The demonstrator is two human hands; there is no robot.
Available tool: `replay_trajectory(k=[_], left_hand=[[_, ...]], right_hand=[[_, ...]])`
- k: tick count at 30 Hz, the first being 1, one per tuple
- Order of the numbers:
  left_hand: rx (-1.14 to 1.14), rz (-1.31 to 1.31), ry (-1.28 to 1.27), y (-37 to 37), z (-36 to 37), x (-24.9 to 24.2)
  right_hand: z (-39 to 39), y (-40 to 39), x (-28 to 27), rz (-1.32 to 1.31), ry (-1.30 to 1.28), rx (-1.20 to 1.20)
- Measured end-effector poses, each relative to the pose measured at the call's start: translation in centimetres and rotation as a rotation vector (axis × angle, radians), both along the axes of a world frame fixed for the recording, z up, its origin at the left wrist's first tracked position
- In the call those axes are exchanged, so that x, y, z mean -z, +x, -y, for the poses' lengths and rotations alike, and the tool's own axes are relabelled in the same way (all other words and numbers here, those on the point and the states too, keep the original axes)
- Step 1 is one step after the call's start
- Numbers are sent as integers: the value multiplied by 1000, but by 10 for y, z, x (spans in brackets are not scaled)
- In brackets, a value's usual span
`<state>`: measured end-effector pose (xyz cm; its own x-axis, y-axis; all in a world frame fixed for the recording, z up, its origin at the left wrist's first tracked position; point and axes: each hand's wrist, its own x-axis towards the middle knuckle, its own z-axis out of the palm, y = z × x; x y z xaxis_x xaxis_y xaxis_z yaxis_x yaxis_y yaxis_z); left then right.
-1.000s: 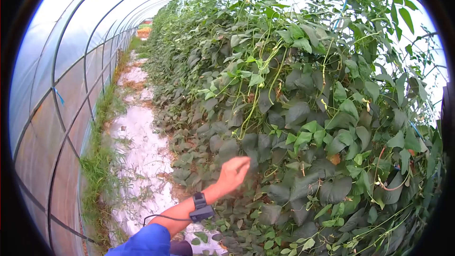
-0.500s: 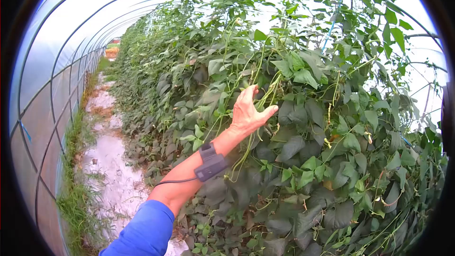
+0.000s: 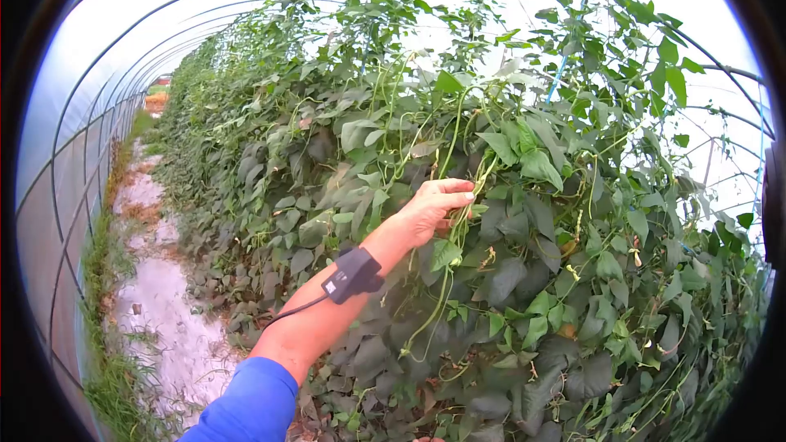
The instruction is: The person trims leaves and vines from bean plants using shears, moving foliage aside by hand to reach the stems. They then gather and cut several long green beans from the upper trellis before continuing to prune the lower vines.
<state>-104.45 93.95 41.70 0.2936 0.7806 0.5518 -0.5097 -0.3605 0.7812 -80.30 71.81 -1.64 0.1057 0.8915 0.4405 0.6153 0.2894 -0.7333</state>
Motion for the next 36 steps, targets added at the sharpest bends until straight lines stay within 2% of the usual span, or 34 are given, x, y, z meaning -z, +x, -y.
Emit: replay_trajectory(k=[2, 4, 8, 10, 11, 13, 16, 20, 22, 26, 31, 36], left_hand=[[81, 31, 24, -1, -7, -3], [340, 39, -139, -2, -6, -8], [377, -72, -44, 4, -18, -8], [343, -128, -44, 6, -23, -7], [365, -117, -77, 7, -23, -7], [409, -105, -114, 7, -34, -3], [441, -63, -52, 6, -31, -4], [485, -69, -61, 8, -45, -1], [463, -67, 10, 7, -48, 2], [361, -85, 41, 2, -50, 9], [332, -119, 110, -6, -50, 18], [275, -143, 107, -9, -45, 24]], right_hand=[[-6, -12, -38, 68, -1, 29], [-13, -18, -59, 9, 6, -24], [-18, -17, -80, 6, 102, -44], [-24, -12, -83, 58, 104, -51], [-39, -2, -67, 51, 99, -53], [-55, -1, -88, 6, 158, -88], [-75, 5, -160, 82, 209, -105], [-120, 17, -254, 26, 277, -79], [-129, 10, -314, 72, 245, -94], [-171, 3, -381, 331, 160, -110], [-195, -20, -417, 400, 78, -198], [-208, -26, -429, 373, 2, -286]])
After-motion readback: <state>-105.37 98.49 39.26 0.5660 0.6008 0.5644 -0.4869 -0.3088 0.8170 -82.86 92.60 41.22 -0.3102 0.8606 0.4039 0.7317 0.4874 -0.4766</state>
